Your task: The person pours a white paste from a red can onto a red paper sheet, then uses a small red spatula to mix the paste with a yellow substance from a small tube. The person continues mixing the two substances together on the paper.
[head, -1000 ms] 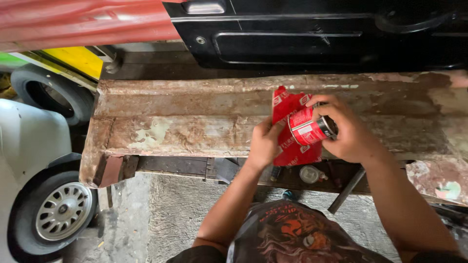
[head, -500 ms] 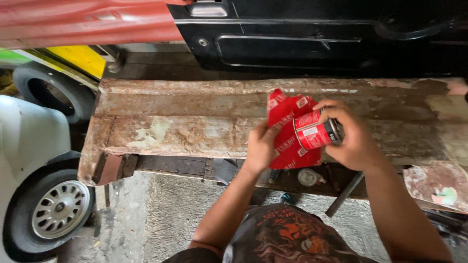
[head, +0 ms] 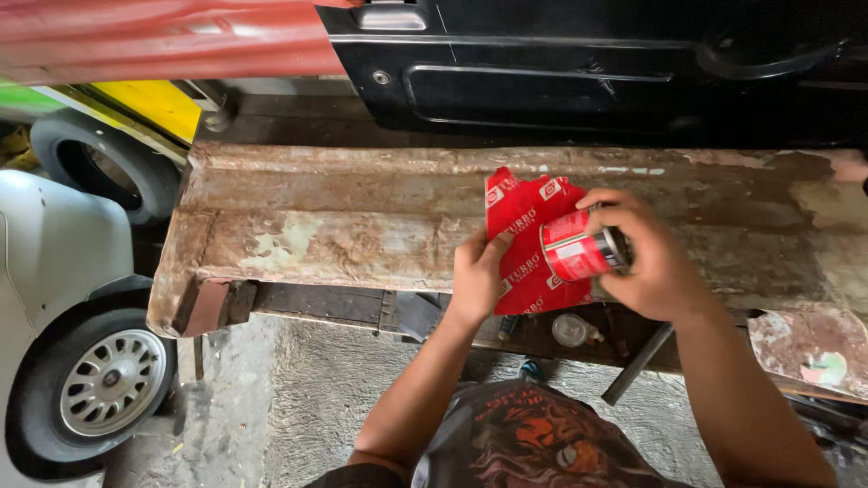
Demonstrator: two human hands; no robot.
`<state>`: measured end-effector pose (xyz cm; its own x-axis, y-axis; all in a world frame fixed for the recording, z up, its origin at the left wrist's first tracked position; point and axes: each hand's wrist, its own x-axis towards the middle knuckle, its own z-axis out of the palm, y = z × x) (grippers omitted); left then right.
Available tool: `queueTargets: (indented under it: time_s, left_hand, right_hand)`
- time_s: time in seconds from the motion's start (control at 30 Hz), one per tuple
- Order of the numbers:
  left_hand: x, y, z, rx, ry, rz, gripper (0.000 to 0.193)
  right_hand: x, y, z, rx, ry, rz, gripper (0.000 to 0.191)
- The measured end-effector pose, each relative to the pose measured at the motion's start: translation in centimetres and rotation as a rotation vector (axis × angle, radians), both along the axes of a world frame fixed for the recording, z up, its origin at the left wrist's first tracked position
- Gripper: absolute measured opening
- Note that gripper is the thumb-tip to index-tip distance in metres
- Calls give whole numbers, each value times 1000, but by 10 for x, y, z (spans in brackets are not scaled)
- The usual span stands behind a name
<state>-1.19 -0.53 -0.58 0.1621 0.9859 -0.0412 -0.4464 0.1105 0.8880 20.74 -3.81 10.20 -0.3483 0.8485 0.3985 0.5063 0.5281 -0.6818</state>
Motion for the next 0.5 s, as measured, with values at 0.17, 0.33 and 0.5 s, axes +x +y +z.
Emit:
queueTargets:
  time_s: [0.17, 0.33, 0.5]
  left_hand:
    - [-3, -7, 2, 78, 47, 30, 27]
    - [-5, -6, 5, 1, -22, 29, 27]
    - [-6, -8, 6, -12, 40, 31, 27]
  right_hand:
    - [-2, -3, 2, -20, 52, -35, 55]
    - [2, -4, -1, 26, 162, -24, 58]
    - [7, -9, -4, -34, 213, 21, 55]
